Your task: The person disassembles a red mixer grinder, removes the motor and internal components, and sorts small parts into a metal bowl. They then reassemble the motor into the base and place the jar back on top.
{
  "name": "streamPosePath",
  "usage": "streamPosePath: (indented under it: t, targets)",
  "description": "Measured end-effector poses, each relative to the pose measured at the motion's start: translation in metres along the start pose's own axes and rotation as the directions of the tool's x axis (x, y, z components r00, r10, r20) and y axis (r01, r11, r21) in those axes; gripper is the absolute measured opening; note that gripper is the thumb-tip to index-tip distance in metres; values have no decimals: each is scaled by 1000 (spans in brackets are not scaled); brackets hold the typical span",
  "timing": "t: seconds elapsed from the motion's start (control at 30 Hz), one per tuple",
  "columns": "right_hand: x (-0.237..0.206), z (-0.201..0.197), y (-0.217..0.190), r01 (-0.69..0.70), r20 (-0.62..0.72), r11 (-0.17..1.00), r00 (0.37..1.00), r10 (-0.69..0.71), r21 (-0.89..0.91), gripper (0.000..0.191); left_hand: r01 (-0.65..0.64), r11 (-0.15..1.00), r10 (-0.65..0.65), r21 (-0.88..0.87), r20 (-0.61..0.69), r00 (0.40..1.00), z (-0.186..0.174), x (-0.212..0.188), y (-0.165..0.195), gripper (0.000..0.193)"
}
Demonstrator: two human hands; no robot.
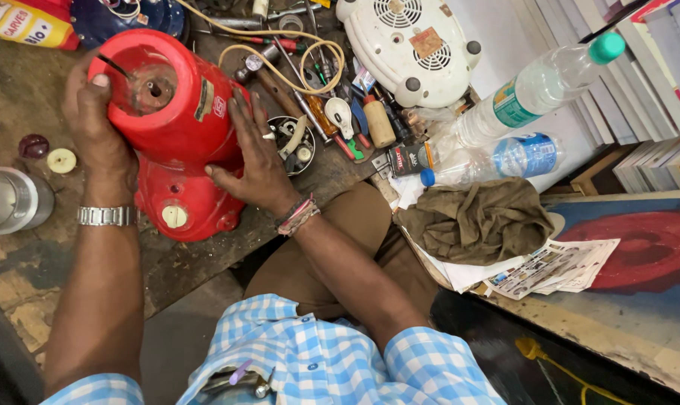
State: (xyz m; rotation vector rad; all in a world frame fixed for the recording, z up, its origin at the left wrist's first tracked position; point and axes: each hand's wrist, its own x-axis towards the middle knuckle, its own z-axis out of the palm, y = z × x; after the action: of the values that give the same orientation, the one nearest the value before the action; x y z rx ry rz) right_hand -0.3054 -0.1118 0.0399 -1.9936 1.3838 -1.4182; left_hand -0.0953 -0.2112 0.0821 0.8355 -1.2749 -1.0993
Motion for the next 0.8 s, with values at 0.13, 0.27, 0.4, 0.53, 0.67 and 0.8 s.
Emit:
streamPosePath:
  t: [0.13, 0.27, 0.4, 0.53, 0.67, 0.8]
  targets:
    - [1, -7, 6, -130, 46, 964, 991, 123, 231, 101, 30, 998, -30, -56, -6, 1000, 2, -2, 0, 50]
    - [10, -12, 31, -225, -46, 837, 957, 285, 498, 73, 29, 998, -30, -47, -9, 1000, 5, -4, 4, 49]
    - [33, 0, 53, -263, 87, 711, 957, 275, 652, 74, 33, 997, -33, -71, 1, 999, 9, -3, 6, 47]
    - [46, 4, 61, -281, 45, 893, 958, 284, 352, 70, 56, 998, -56, -1, -31, 998, 8, -2, 5, 45]
    - [45, -1, 56, -219, -15, 936, 973, 232, 276, 70, 28, 999, -26, 31, -75, 997, 10, -5, 0, 44]
    - [39, -4, 46, -262, -58, 948, 959, 276, 180, 68, 4, 999, -8, -33, -108, 994, 14, -7, -5, 43]
